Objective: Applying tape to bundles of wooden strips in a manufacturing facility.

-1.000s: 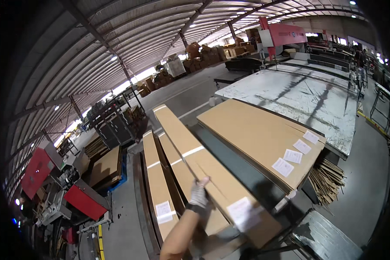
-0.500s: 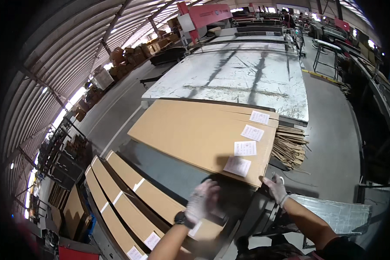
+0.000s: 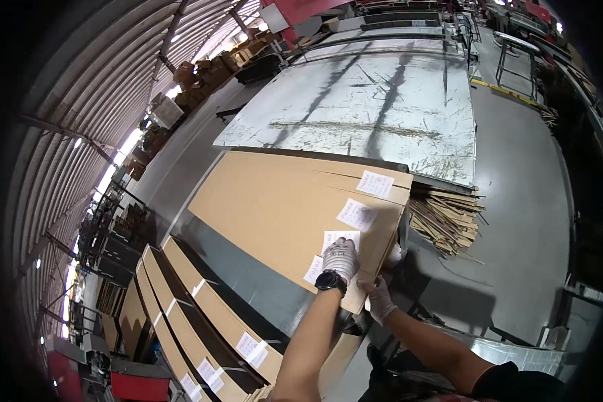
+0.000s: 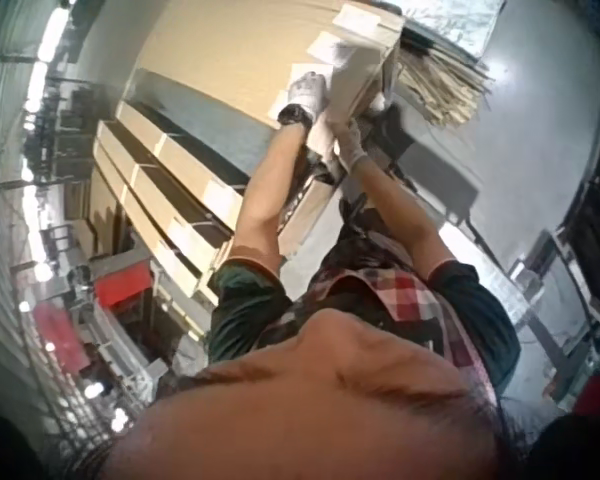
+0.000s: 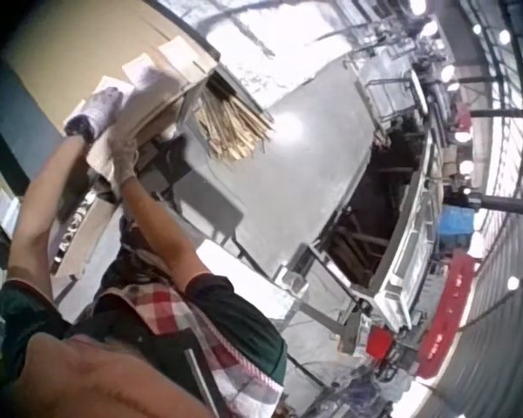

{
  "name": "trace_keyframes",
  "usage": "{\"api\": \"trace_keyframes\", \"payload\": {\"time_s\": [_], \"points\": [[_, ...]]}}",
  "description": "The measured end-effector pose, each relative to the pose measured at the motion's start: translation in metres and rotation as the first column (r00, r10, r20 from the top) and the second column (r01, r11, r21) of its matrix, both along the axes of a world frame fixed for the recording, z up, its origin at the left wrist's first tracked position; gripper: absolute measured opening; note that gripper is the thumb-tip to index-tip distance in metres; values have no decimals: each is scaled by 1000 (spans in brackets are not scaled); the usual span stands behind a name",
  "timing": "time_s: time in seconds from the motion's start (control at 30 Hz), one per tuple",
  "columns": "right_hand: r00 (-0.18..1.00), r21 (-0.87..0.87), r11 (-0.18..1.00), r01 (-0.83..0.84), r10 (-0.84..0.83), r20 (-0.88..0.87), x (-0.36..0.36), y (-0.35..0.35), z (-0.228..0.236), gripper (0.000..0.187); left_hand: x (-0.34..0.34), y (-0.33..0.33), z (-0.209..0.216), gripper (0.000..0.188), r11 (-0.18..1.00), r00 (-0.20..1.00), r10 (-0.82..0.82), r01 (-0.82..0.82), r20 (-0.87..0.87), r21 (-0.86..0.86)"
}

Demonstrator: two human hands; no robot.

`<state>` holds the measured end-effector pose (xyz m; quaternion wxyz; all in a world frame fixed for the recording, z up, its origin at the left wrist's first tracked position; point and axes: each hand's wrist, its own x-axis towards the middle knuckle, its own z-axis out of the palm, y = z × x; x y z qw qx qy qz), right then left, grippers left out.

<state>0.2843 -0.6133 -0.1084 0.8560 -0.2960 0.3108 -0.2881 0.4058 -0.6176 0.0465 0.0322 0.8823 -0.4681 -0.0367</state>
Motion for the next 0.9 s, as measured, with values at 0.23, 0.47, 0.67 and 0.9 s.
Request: {"api": "trace_keyframes", "payload": {"time_s": [0.23, 0.47, 0.67, 0.9], "points": [[958, -66, 961, -268, 259, -124, -60, -3, 50, 54, -64, 80, 1, 87, 787, 778, 584, -472, 233, -397], [480, -33, 483, -875, 856, -195, -37, -91, 25, 61, -105, 130, -55, 42, 171, 62, -99, -982, -993, -78], [-517, -181, -580, -794, 802, -301, -50, -128, 59, 50, -174, 149, -82, 50, 632, 320, 217, -766, -922, -117], [135, -189, -722, -666, 132, -982, -77, -115, 197, 43, -188, 134, -17, 108, 205, 469, 313, -882, -826, -424]]}}
